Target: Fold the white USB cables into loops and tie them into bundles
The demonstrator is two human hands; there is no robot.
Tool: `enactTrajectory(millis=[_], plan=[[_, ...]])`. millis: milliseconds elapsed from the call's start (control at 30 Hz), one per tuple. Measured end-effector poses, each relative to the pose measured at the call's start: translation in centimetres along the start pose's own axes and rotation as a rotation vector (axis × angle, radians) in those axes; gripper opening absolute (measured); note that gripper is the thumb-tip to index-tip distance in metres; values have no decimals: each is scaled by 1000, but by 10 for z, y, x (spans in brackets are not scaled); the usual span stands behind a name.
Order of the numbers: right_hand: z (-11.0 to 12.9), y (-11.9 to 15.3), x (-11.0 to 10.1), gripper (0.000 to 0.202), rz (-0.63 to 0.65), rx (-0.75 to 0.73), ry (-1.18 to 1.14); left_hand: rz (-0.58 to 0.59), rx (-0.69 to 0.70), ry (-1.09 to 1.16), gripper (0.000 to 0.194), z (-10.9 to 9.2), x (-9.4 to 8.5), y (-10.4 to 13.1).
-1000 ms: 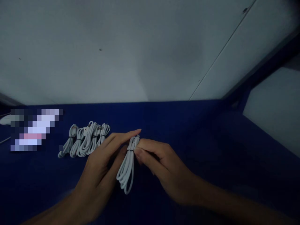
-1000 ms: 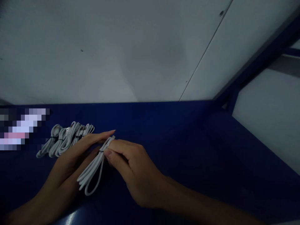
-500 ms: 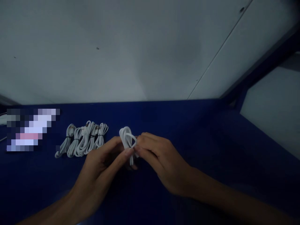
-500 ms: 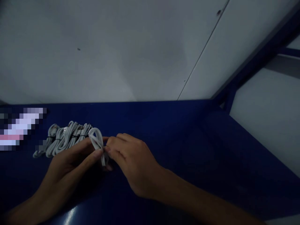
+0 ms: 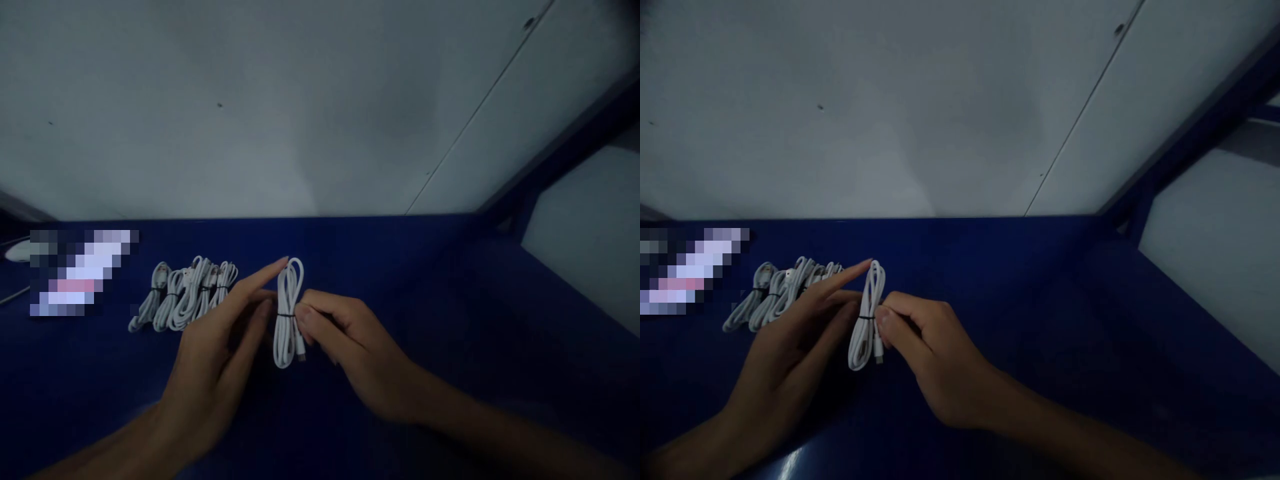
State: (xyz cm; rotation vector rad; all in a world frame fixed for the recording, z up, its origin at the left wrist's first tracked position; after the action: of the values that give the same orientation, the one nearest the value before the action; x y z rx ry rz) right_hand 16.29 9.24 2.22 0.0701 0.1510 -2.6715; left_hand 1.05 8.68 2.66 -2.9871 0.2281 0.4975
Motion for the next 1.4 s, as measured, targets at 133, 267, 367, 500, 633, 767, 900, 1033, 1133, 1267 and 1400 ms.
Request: enactTrajectory(millis=[133,267,367,500,633,767,900,1033,1133,1267,1400], plan=[[-17,-4,-1,38,19,116,-188,14,313,-352,61,-20,8,8],[-27,-6,7,34,113,203,-345,-49,466,-432,55,-31,7,15],[-25,-5,11,34,168,206,-367,-89,515,-415,52,-39,2,19],[-19,-2,12,33,176,171,-265,-88,343,-309,34,-31,-5,10],[-3,-2,8,34,135,11,19,-51,11,-75,14,-6,-6,-1],[11,1,9,36,119,-232,363,44,-233,247,46,14,6,-6],[16,5,15,34,165,-392,500,221,-459,519,69,25,27,-2],[11,1,12,33,135,-273,365,186,-386,389,51,23,21,-2],[5,-1,5,35,67,-114,187,43,-80,57,29,3,4,-3],[1,-4,-2,39,22,-28,-22,-1,186,-250,47,-17,2,5],[-4,-6,4,36,151,45,-141,-61,255,-302,36,-24,-4,6]])
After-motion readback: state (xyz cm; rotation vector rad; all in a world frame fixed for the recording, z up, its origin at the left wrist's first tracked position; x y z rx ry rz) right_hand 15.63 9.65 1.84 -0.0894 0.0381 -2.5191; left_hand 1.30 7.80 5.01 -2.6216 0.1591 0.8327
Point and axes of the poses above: each hand's wrist, its own y-axis away from the middle knuckle, its own x-axis out of the palm, z = x × y, the point moved 9 cm from there along -y, towards the middle knuckle, and after that the axes turned 2 degrees about -x, right-handed, at the moved point
